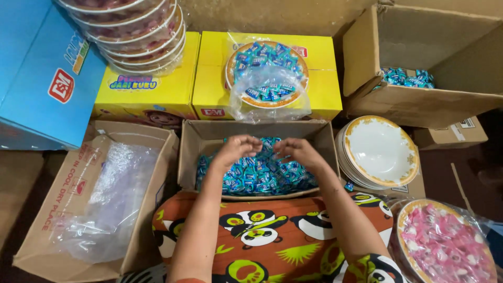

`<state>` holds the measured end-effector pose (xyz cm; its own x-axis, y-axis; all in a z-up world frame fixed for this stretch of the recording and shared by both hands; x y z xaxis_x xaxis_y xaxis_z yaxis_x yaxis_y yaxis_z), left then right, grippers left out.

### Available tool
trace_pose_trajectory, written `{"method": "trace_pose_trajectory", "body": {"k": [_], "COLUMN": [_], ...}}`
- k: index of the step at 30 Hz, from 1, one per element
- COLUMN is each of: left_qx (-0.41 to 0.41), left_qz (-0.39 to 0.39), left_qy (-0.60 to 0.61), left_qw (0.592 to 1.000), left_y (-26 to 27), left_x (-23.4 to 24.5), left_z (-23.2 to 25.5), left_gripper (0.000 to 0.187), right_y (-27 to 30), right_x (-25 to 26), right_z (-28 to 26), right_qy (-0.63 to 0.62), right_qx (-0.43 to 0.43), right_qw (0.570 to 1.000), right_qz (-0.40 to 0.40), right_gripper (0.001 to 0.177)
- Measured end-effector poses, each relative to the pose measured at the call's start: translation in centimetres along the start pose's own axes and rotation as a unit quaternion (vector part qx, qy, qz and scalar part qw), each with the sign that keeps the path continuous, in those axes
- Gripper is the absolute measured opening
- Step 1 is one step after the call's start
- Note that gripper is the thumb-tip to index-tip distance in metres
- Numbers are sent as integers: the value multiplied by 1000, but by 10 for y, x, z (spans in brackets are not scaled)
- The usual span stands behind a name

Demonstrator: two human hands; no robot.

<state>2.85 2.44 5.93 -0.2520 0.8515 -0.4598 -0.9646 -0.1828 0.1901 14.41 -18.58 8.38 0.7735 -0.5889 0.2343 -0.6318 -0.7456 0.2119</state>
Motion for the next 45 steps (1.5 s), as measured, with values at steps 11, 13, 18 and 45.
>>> {"method": "trace_pose_trajectory", "body": {"k": [11, 13, 18, 45], "left_qx": [297, 277, 250, -93], "left_qz": [-20, -41, -52, 112], "left_qy": [-570, -578, -507, 206], "left_qw": [766, 766, 823, 968], "left_y": [-29, -41, -22, -28], "left_x": [96, 98, 79, 51], "left_z": [-183, -178, -160, -53], "left_gripper": [63, 52, 48, 53], "right_y": [-54, -61, -74, -29], "right_x": [-48, -48, -46, 0], "right_z": [186, 181, 229, 33], "right_qy": [503, 532, 491, -397], "right_qx": [-54, -79, -72, -22], "right_qw": [827, 799, 844, 917], "right_qz": [-246, -270, -204, -33], "right_gripper": [76, 63, 25, 47]}}
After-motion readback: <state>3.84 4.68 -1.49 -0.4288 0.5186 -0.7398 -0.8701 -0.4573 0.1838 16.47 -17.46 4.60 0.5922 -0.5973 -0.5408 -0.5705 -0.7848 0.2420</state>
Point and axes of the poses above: each hand's wrist, its own y-axis away from the middle knuckle, its own x-axis out of the back of the hand, z = x × y, the point moved 2 cm from there along -y, towards the middle knuckle, and after that the axes turned 15 degrees about y, right-handed, at the moved point
